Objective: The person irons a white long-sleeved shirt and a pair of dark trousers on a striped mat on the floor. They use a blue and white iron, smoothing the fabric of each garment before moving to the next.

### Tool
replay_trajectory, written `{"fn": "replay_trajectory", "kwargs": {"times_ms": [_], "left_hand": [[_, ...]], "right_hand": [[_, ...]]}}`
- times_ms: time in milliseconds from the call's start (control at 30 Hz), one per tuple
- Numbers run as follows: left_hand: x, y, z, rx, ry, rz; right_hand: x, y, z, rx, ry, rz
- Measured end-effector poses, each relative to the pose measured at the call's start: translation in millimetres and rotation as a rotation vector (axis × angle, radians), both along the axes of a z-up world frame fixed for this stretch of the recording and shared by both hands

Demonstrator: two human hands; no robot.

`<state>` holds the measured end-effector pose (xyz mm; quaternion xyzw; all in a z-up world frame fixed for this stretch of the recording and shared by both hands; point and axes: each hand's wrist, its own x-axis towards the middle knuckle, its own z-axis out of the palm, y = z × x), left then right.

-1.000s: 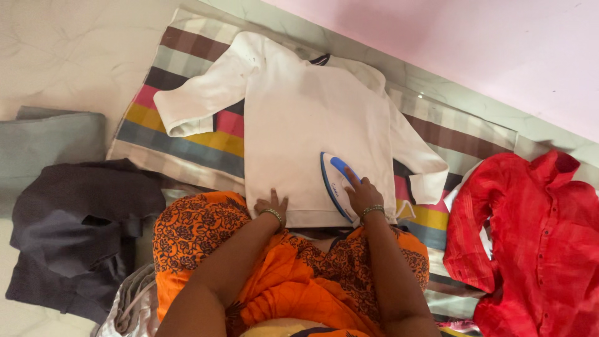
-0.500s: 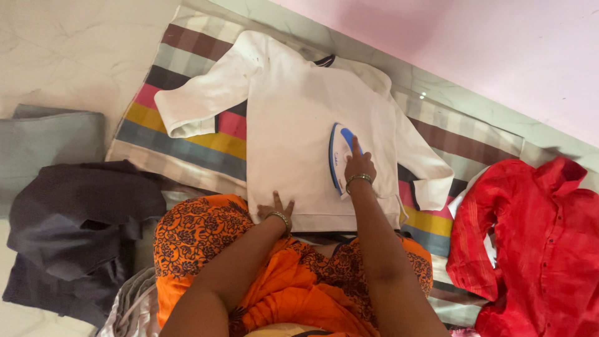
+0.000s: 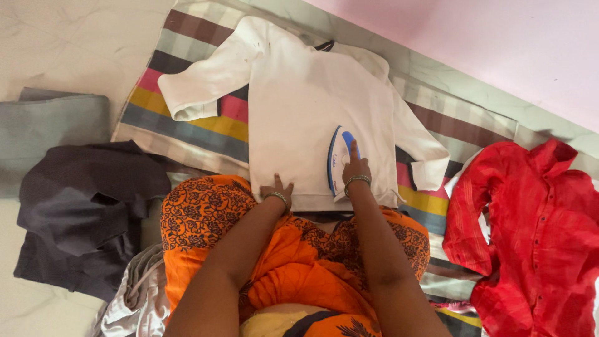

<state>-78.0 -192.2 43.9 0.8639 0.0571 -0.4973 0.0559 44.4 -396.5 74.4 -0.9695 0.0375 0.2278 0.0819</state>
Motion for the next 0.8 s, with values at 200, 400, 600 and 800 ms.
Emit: {"fn": "replay_trajectory", "kwargs": {"times_ms": [200,400,600,800], "left_hand": [[-3,-2,0,-0.015,0.032,-0.008],[-1,-2,9,-0.044,0.057,0.011],[9,-7,12,-0.026,0.16,-0.003],[14,-9,10,-0.028,0.153,-0.015]], "right_hand": [[-33,0,20,-0.019,0.025,0.006],[-29,5,23,-0.028,0.005,-0.014],[8,13,15,-0.032,-0.005,-0.042],[65,22,8,-0.032,-0.059,-0.022]]}}
